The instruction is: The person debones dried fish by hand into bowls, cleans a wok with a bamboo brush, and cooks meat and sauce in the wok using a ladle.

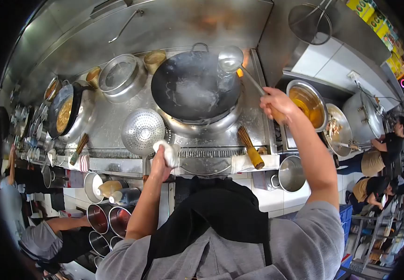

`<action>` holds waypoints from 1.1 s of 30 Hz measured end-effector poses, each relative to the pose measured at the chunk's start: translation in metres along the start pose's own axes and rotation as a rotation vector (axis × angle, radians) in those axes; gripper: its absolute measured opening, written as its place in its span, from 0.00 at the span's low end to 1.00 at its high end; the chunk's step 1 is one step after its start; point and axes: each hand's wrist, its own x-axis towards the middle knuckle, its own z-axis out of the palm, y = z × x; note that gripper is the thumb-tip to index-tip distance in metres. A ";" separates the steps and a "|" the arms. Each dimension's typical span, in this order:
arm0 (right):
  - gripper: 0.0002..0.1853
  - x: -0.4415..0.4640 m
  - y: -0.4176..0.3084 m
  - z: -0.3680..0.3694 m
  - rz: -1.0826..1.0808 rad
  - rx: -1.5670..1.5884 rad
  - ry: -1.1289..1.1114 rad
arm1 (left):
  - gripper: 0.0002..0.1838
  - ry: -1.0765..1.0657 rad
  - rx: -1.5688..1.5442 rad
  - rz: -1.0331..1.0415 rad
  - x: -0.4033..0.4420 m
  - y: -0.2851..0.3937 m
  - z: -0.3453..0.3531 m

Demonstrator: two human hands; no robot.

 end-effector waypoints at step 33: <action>0.37 -0.044 0.243 -0.044 0.122 0.444 -0.048 | 0.30 0.352 0.357 0.489 0.109 0.057 0.072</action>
